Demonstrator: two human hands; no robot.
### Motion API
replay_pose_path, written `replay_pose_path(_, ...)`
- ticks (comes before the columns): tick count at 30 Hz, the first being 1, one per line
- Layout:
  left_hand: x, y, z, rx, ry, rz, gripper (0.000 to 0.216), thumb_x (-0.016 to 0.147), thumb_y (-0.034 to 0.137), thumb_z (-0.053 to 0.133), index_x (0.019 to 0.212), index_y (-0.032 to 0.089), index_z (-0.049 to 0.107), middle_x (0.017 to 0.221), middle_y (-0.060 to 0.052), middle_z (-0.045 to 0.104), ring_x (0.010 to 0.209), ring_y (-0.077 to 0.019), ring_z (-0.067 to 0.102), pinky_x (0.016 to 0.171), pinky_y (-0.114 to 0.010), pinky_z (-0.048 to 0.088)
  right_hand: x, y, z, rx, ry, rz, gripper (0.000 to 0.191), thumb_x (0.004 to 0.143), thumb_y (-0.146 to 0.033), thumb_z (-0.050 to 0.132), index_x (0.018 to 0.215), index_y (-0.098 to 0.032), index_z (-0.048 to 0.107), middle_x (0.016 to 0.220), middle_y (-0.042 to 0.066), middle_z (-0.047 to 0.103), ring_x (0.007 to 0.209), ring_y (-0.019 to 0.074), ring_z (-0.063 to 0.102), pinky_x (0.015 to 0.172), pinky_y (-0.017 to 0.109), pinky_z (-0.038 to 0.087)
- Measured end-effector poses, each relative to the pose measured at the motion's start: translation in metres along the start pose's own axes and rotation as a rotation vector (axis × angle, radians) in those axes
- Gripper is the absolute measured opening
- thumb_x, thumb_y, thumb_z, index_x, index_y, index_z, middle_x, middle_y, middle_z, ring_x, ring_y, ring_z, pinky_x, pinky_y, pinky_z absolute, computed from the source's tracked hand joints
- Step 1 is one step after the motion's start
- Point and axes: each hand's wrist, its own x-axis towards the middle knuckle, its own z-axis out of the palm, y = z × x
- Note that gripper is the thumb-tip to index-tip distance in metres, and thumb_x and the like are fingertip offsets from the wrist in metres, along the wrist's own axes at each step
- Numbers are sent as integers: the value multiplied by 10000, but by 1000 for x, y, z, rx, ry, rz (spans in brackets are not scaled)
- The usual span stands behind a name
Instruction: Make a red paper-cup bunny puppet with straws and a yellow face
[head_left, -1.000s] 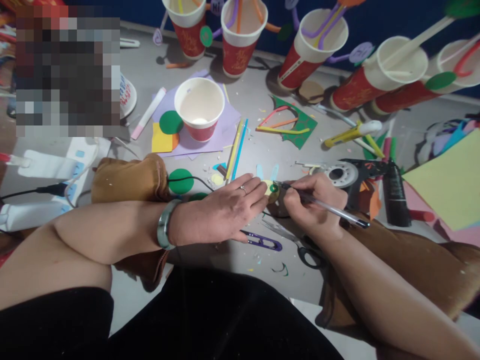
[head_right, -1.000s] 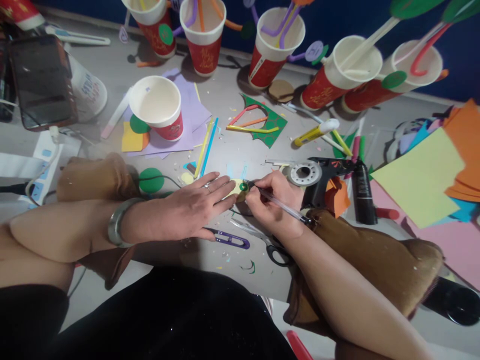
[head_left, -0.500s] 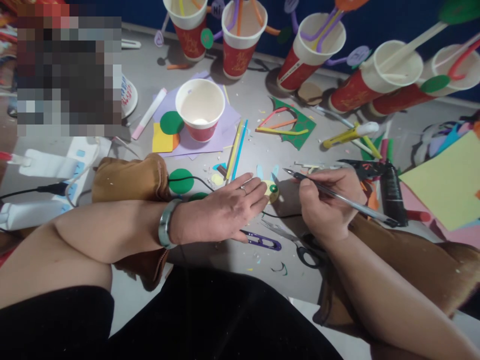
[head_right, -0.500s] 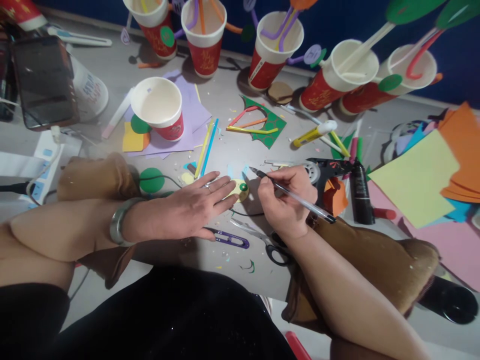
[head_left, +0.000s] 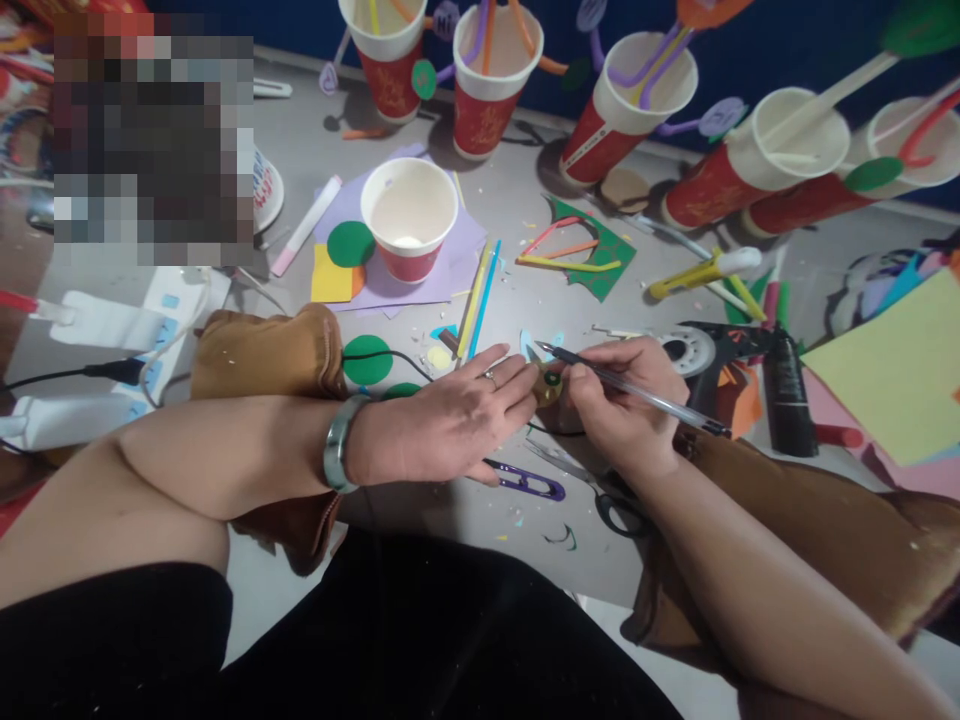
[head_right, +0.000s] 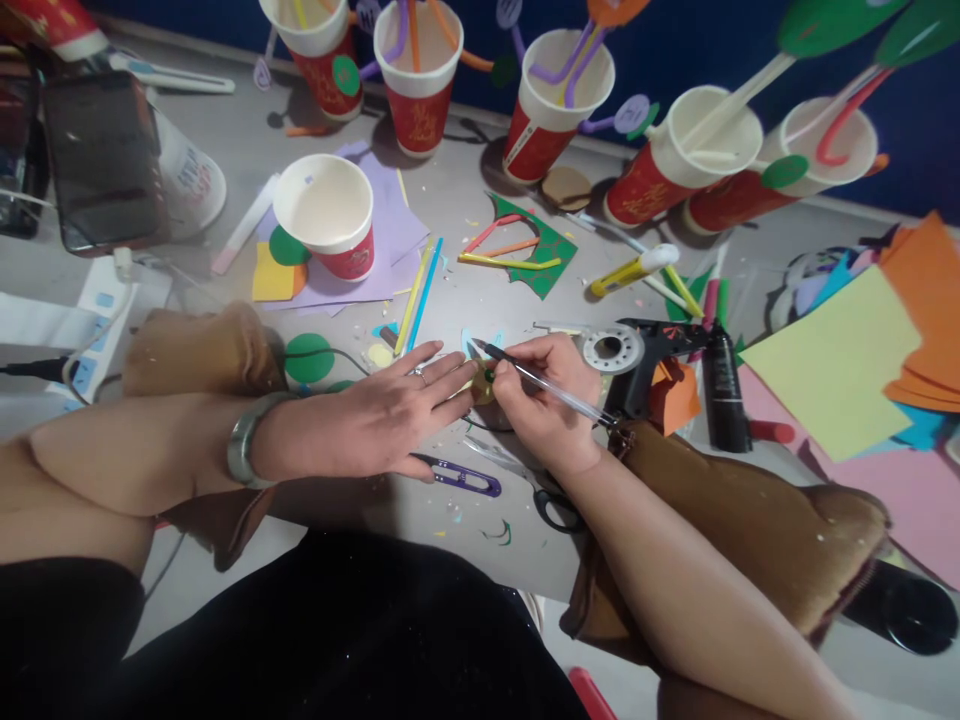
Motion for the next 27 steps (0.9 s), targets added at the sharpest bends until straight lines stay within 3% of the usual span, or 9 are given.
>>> replay_pose_path(10,0,1,1,10,9,-41,900,862,609,954,1487,35,655,1536,-306,667,1487,-437,629,1357,-654,423,-2,3,3,22,-52,-32,206,1015,-482,723,1026,-276,720,826,34,791,680,233,764,641,368,614)
replay_pose_path(19,-2,2,2,13,30,-45,829,874,591,951,1472,90,671,1534,-282,678,1500,-438,628,1341,-673,428,-2,0,3,5,-50,-8,233,1003,-518,732,992,-286,710,832,44,802,679,240,774,635,369,627)
replay_pose_path(27,0,1,-1,29,16,-42,853,857,603,961,1469,82,676,1511,-280,688,1468,-437,644,1331,-668,434,-2,2,2,43,-71,-48,161,1028,-456,726,1029,-295,718,872,42,825,691,243,787,655,384,627)
